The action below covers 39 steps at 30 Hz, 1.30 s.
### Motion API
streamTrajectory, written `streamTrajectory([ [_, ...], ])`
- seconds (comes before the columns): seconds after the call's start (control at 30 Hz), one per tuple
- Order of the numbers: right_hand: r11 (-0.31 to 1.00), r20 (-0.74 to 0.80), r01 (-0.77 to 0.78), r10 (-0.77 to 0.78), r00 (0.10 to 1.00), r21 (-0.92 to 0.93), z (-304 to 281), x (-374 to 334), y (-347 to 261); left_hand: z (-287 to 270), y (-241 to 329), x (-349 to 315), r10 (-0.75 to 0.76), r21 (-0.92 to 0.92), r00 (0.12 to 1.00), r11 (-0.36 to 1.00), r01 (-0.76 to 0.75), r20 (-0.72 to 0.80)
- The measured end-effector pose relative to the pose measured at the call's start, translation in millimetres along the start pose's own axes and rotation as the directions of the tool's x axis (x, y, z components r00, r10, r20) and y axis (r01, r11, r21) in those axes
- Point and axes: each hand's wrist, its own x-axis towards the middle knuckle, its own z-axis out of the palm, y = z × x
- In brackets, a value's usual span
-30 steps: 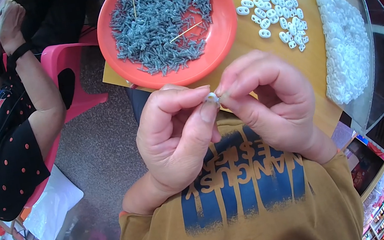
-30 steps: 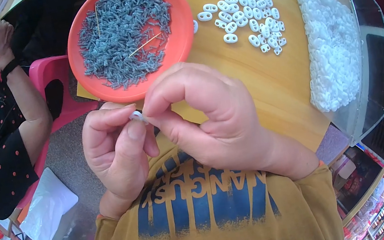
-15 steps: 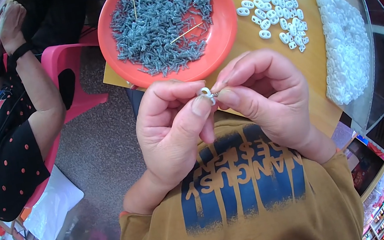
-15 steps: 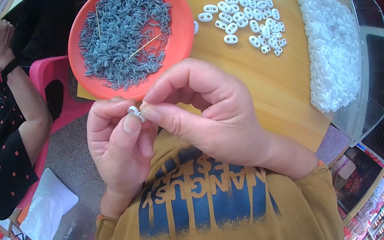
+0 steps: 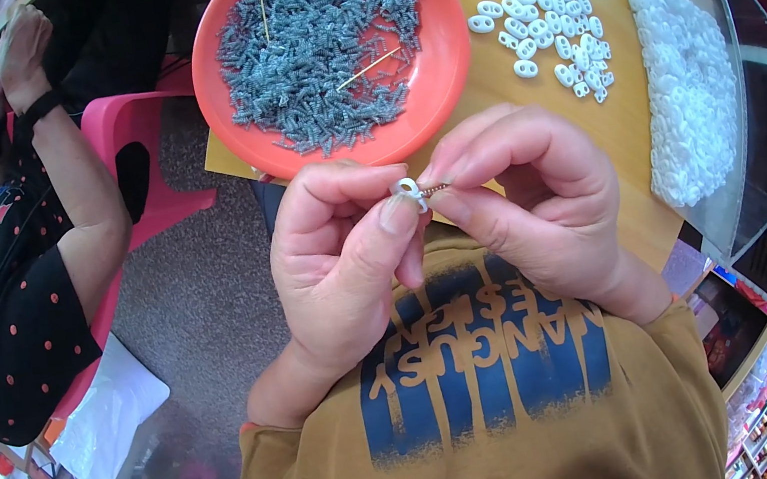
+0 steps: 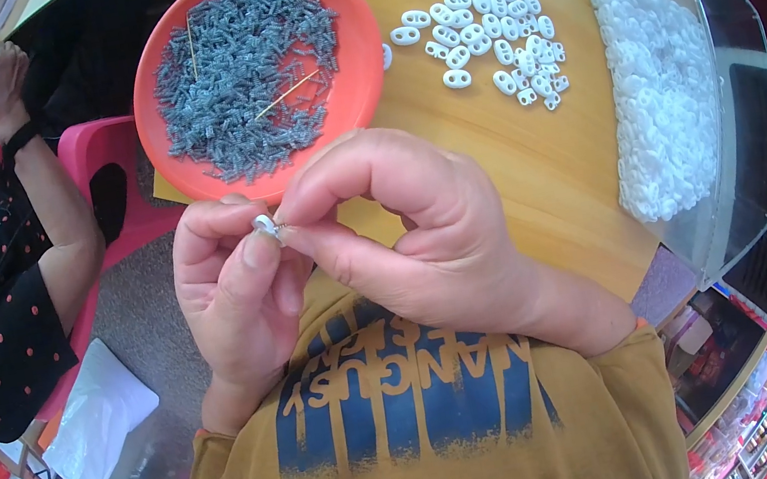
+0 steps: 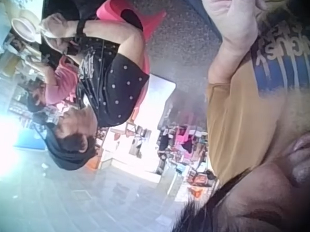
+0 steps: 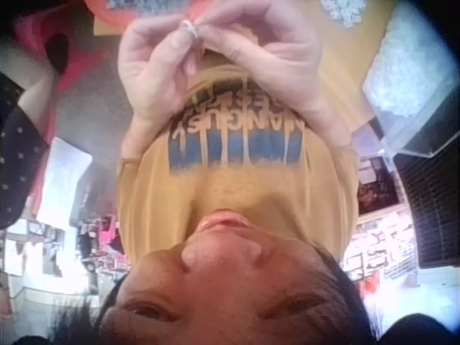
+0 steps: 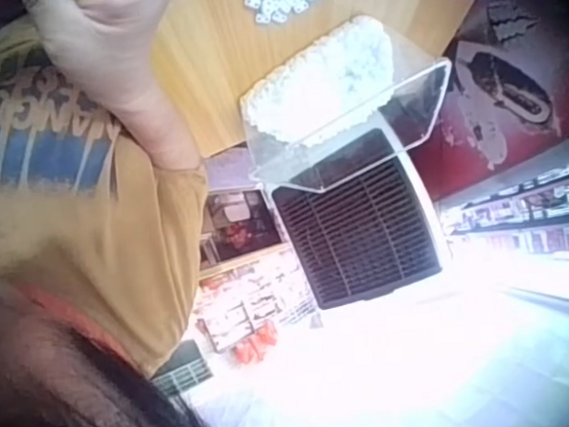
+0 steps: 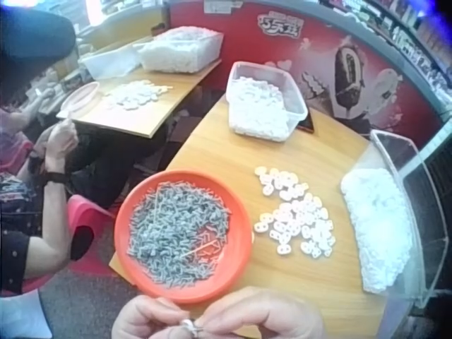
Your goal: Manually assembling small metal pins and springs into white plastic housings at a workbench.
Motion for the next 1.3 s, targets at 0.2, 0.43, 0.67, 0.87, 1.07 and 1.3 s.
streamTrajectory([
  [0.2, 0.991, 0.096, 0.060, -0.048, 0.994, -0.122, -4, 2, -3, -1, -5, -4, 0.321, 0.512, 0.933, 0.782, -0.357, 0.161],
  [0.43, 0.949, -0.045, -0.175, 0.194, 0.980, 0.261, 9, 3, -5, -4, -7, -2, 0.269, 0.371, 0.948, 0.874, -0.314, 0.170],
  [0.67, 0.938, 0.050, -0.254, 0.249, 0.967, 0.234, 3, 4, -5, -4, -6, -2, 0.235, 0.259, 0.962, 0.929, -0.264, 0.140],
  [0.87, 0.928, 0.120, -0.283, 0.260, 0.958, 0.245, -2, 5, -3, -2, -4, -2, 0.184, 0.208, 0.978, 0.957, -0.200, 0.095],
  [1.07, 0.976, 0.077, -0.199, 0.192, 0.978, 0.088, -1, 5, -1, -2, -3, -2, 0.154, 0.190, 0.984, 0.967, -0.168, 0.087],
  [1.3, 0.955, 0.132, -0.295, 0.295, 0.947, -0.015, -5, 4, -9, -3, -6, -2, 0.263, 0.369, 0.955, 0.881, -0.295, 0.137],
])
